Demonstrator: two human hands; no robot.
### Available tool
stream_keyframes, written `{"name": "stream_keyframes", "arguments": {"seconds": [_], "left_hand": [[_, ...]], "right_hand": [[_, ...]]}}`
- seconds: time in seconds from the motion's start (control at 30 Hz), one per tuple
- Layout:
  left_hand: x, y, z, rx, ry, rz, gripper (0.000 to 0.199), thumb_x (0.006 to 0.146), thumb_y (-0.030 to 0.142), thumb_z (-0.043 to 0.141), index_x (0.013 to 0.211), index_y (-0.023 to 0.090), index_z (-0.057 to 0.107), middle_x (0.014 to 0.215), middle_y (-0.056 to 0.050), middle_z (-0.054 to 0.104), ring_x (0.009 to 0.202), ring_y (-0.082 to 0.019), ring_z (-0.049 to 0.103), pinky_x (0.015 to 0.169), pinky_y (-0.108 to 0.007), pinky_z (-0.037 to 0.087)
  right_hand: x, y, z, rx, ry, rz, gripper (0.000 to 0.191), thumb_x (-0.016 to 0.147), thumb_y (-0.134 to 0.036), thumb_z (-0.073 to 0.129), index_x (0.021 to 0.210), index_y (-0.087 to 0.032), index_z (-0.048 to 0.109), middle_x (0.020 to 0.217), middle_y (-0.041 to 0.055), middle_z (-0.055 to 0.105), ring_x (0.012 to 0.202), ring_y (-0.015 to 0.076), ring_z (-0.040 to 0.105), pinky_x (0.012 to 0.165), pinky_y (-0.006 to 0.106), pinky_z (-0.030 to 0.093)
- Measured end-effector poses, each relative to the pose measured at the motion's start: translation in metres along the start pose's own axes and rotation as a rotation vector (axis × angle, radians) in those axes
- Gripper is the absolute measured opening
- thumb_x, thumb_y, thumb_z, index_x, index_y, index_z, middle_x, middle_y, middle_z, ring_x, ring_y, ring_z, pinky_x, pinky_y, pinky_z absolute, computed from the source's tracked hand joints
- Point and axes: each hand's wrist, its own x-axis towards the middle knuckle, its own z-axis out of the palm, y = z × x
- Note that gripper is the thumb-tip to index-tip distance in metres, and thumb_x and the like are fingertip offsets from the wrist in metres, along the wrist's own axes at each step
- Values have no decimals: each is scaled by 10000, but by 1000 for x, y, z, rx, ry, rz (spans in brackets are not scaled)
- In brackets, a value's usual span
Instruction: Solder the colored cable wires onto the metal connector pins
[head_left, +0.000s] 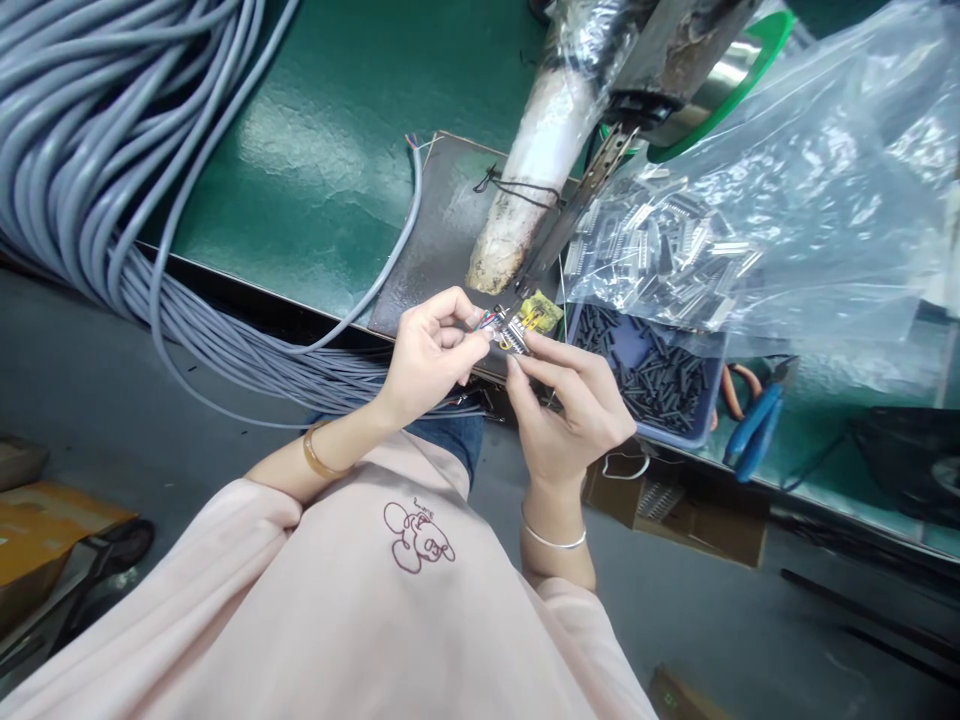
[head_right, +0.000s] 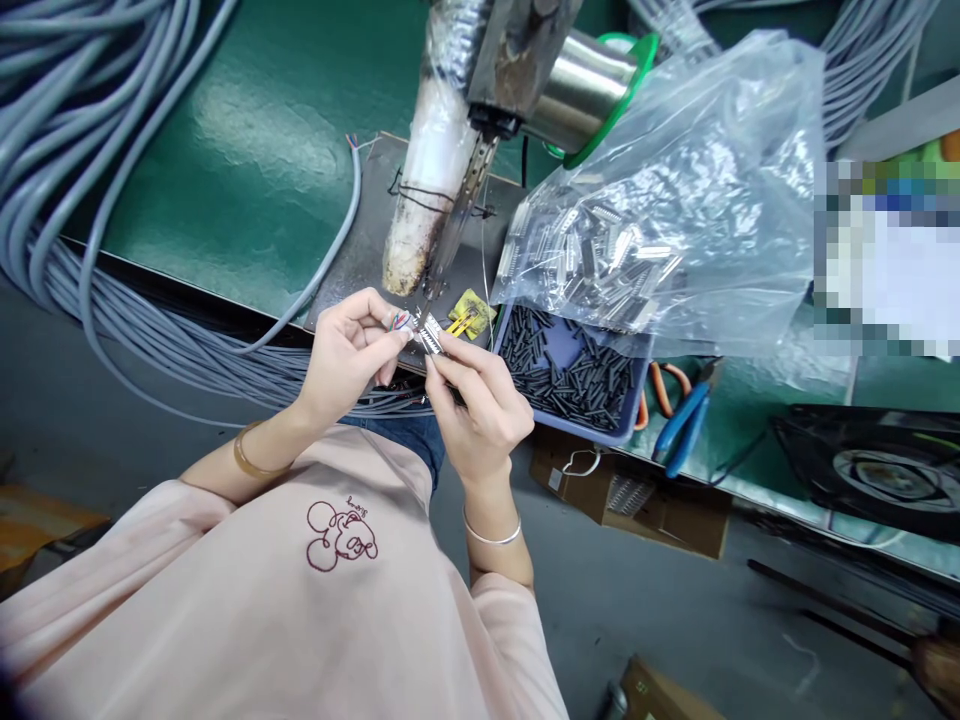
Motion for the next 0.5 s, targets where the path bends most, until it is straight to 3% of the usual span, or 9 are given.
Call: {"name": "stream_keyframes", "arguments": {"seconds": [0.27, 0.5], "left_hand": [[-3, -3, -2, 20, 9, -95, 196, 729, 169, 657, 697, 148, 465, 666, 36, 586, 342, -5, 460, 308, -94, 322], [-8, -2, -3, 17, -7, -42, 185, 765, 184, 679, 745, 139, 502, 655, 38, 569, 380, -13, 479, 353, -103, 389]], "right_hand": [[-4, 0, -1, -18, -27, -69, 196, 819, -16, 749, 886, -159, 633, 968, 66, 766, 844, 121, 750, 788, 191, 607], [-6, -1, 1, 65, -4, 88, 193, 822, -41, 757, 824, -156, 602, 937, 37, 760, 885, 122, 741, 811, 228, 587]]}}
